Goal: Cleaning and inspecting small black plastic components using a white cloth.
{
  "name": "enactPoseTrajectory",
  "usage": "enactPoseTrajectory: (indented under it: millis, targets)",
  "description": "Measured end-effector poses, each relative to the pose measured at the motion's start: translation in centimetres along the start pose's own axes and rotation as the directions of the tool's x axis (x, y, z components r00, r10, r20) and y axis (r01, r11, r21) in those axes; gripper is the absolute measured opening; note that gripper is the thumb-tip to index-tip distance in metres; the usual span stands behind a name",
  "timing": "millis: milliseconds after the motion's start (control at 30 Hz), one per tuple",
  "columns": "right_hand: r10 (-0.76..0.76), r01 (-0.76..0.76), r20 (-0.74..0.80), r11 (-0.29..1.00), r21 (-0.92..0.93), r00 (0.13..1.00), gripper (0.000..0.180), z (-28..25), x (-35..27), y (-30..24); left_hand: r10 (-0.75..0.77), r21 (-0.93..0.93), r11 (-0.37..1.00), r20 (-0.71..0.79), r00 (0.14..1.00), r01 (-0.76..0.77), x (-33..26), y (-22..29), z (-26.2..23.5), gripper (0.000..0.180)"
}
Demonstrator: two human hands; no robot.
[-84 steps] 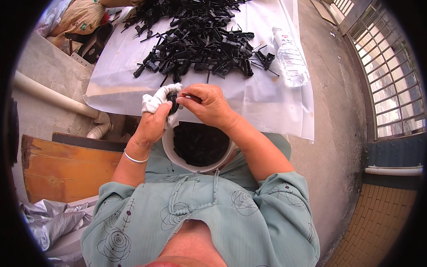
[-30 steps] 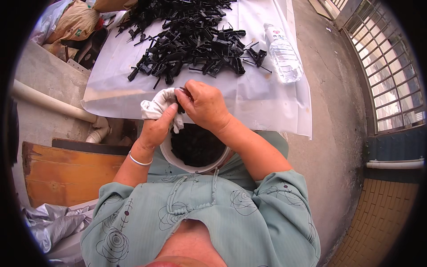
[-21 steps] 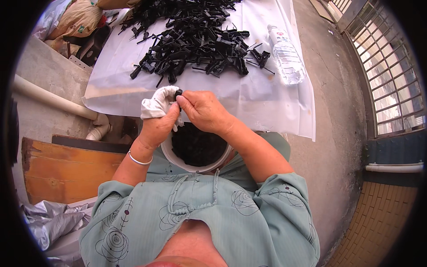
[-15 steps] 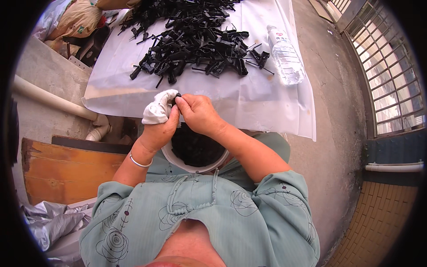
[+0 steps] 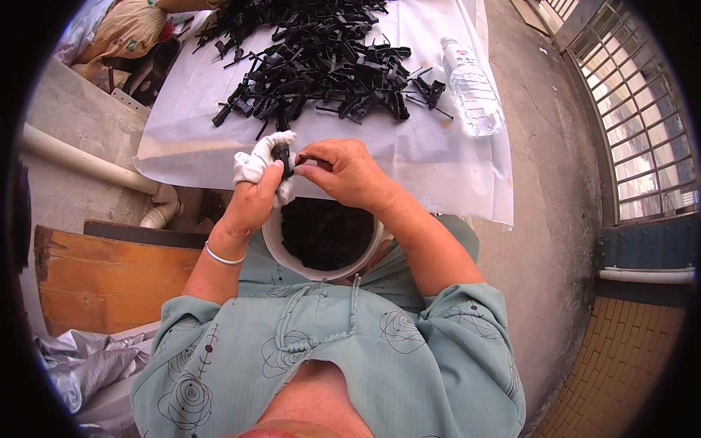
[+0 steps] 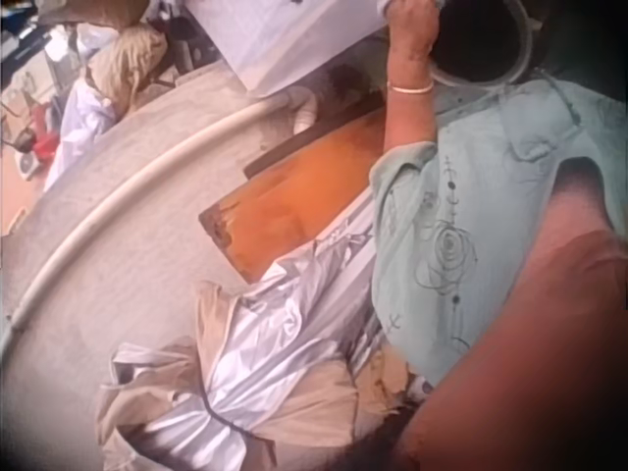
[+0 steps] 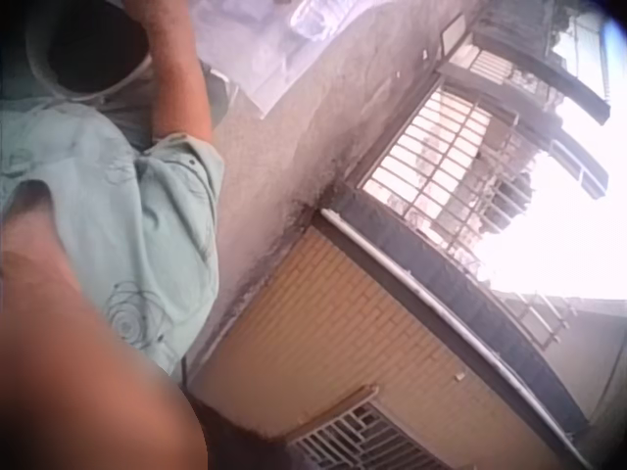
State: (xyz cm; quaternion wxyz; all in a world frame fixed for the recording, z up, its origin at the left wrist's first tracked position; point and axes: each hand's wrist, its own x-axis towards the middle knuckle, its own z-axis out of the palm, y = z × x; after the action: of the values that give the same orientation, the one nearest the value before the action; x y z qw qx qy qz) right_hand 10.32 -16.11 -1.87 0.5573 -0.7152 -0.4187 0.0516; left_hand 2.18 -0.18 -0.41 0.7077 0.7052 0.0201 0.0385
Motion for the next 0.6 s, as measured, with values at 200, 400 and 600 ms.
enactPoseTrajectory:
  millis: [200,400,600]
  targets:
    - [0.157,-0.158,0.023,0.952,0.264,0.987,0.017,1.0,-0.3,0.3,0.020,0.046,0.999,0.111,0.994,-0.025,-0.2,0.2,0.4,0.030]
    - [0.103,-0.108,0.041,0.986,0.130,0.994,0.018,0.5,-0.2,-0.1,-0.078,-0.178,0.978,0.178,0.981,0.110,-0.4,0.3,0.0,0.031]
    - [0.126,-0.130,0.037,0.981,0.143,0.991,0.020,0.6,-0.3,-0.7,-0.015,0.006,1.000,0.127,0.992,0.014,-0.3,0.0,0.4,0.029]
